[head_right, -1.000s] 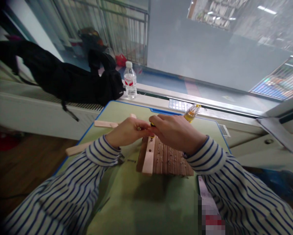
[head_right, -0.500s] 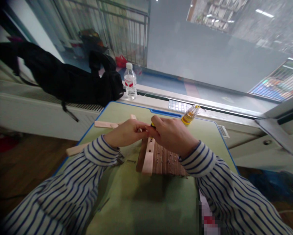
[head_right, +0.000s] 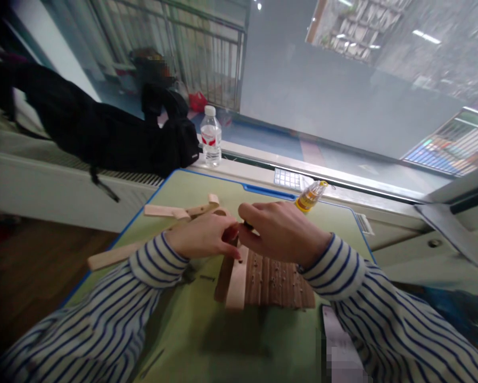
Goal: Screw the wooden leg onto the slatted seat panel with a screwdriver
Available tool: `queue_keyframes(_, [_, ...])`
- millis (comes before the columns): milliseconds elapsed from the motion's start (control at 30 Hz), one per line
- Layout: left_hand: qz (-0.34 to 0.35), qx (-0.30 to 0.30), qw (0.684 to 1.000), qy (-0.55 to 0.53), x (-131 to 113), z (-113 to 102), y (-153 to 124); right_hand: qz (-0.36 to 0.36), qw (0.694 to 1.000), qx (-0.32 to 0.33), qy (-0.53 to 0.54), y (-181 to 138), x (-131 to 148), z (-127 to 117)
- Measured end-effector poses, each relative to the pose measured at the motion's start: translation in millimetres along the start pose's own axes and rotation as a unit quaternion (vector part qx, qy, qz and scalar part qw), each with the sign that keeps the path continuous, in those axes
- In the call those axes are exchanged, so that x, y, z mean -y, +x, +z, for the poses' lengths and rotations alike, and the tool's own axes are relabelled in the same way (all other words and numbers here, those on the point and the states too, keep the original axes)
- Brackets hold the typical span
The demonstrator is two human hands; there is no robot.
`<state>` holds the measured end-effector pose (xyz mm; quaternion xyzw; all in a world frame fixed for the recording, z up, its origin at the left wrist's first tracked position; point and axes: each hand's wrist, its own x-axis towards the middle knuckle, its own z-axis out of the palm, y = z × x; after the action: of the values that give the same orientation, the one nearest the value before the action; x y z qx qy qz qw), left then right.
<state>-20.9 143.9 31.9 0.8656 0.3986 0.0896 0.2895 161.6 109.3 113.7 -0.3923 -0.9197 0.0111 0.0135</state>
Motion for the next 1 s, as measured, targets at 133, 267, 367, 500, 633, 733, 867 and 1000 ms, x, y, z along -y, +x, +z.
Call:
queue_keyframes(133, [-0.020, 0.007, 0.999, -0.025, 3, 6, 5, -0.040, 0.998, 0.043, 0.001, 5, -3, -6])
queue_keyframes(267, [-0.024, 0.026, 0.995, -0.092, 8, 7, 5, -0.070, 0.995, 0.072, -0.004, 9, -4, -10])
queue_keyframes(367, [-0.028, 0.034, 0.992, -0.117, 11, 8, 6, -0.077, 0.994, 0.071, -0.004, 11, -4, -7])
queue_keyframes(500, [-0.028, 0.036, 0.990, -0.135, 12, 10, 8, -0.069, 0.997, 0.035, 0.015, 12, -4, 4])
queue_keyframes(633, [-0.045, 0.039, 0.989, -0.138, 11, 8, 8, -0.008, 1.000, -0.012, 0.000, 10, -4, 17])
queue_keyframes(733, [-0.056, 0.044, 0.989, -0.132, 11, 8, 8, 0.064, 0.997, -0.041, -0.031, 9, -2, 23])
queue_keyframes(867, [-0.051, 0.044, 0.991, -0.119, 10, 8, 7, 0.116, 0.989, -0.069, -0.060, 7, 1, 26])
queue_keyframes(1000, [-0.007, -0.002, 0.997, -0.074, 3, 2, 3, 0.113, 0.989, -0.055, -0.077, 6, 4, 22])
